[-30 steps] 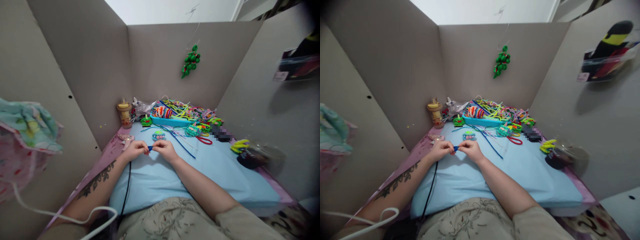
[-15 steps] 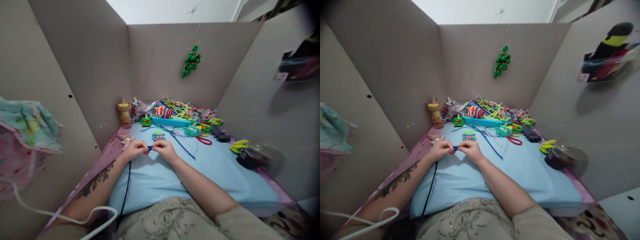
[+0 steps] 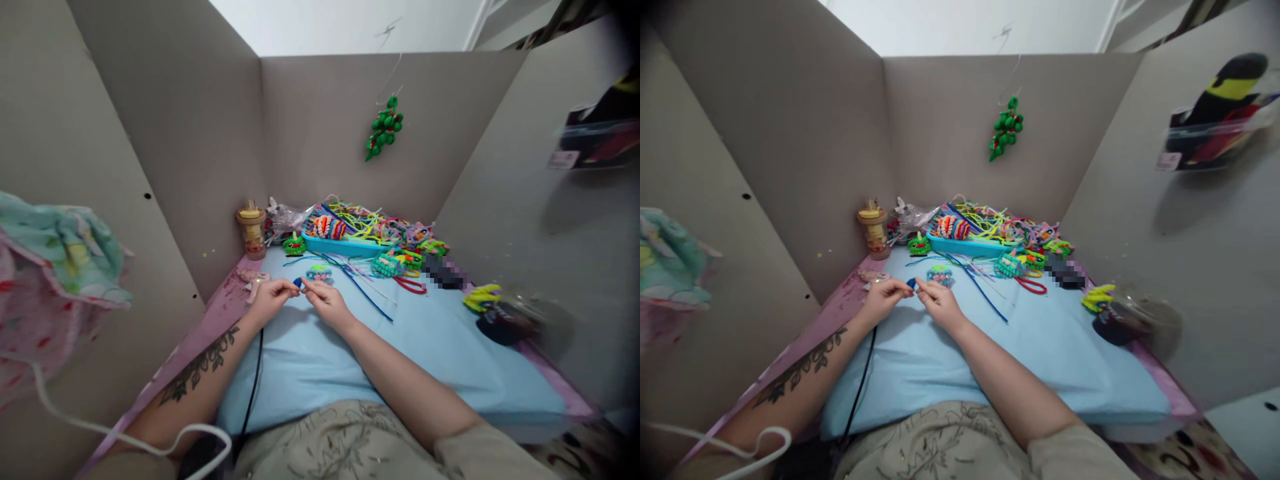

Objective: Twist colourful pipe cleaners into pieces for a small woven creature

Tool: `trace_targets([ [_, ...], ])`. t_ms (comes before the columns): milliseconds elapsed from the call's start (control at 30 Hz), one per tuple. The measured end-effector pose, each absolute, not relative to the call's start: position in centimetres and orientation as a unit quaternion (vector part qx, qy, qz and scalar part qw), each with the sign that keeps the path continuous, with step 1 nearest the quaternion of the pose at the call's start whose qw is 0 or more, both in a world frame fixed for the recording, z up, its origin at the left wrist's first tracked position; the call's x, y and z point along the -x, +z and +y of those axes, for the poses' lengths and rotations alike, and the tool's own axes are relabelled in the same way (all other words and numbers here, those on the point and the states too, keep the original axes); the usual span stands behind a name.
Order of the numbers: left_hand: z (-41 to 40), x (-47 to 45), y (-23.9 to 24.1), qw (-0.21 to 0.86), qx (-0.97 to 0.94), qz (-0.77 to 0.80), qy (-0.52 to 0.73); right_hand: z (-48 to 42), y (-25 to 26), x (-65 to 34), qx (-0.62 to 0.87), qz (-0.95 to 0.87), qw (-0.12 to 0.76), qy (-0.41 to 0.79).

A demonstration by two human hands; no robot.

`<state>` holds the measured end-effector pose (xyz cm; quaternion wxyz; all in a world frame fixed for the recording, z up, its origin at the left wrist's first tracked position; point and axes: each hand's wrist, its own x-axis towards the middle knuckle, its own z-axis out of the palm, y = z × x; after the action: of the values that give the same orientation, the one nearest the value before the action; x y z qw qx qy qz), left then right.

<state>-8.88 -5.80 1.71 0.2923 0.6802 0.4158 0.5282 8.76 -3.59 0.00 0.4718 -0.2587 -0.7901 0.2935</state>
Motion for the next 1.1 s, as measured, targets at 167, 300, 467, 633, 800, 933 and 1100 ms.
trace_targets([
  [167,-6.1,9.2,2.2,0.215,-0.686,0.432,0.544,-3.6,-0.2,-9.0,0.35,-0.847,0.358,0.178],
  [300,-6.0,9.5,2.1,0.232,-0.664,0.437,0.561,-4.5,0.3,-8.8,0.428,-0.887,0.172,0.033],
  [467,-5.8,9.4,1.7,0.261,-0.641,0.447,0.567,-5.1,1.3,-8.4,0.354,-0.925,0.133,0.039],
  [633,-5.6,9.2,1.3,0.29,-0.625,0.45,0.568,-3.1,1.0,-9.7,0.297,-0.779,0.356,0.422],
  [800,-5.3,9.2,0.8,0.325,-0.623,0.44,0.559,-2.3,0.7,-10.5,0.302,-0.503,0.41,0.698],
  [933,-5.5,8.9,1.0,0.34,-0.63,0.439,0.543,-2.8,0.6,-10.2,0.28,-0.51,0.414,0.701],
  [1100,-6.2,8.2,1.5,0.36,-0.641,0.423,0.53,-3.3,0.2,-10.2,0.308,-0.618,0.438,0.575],
])
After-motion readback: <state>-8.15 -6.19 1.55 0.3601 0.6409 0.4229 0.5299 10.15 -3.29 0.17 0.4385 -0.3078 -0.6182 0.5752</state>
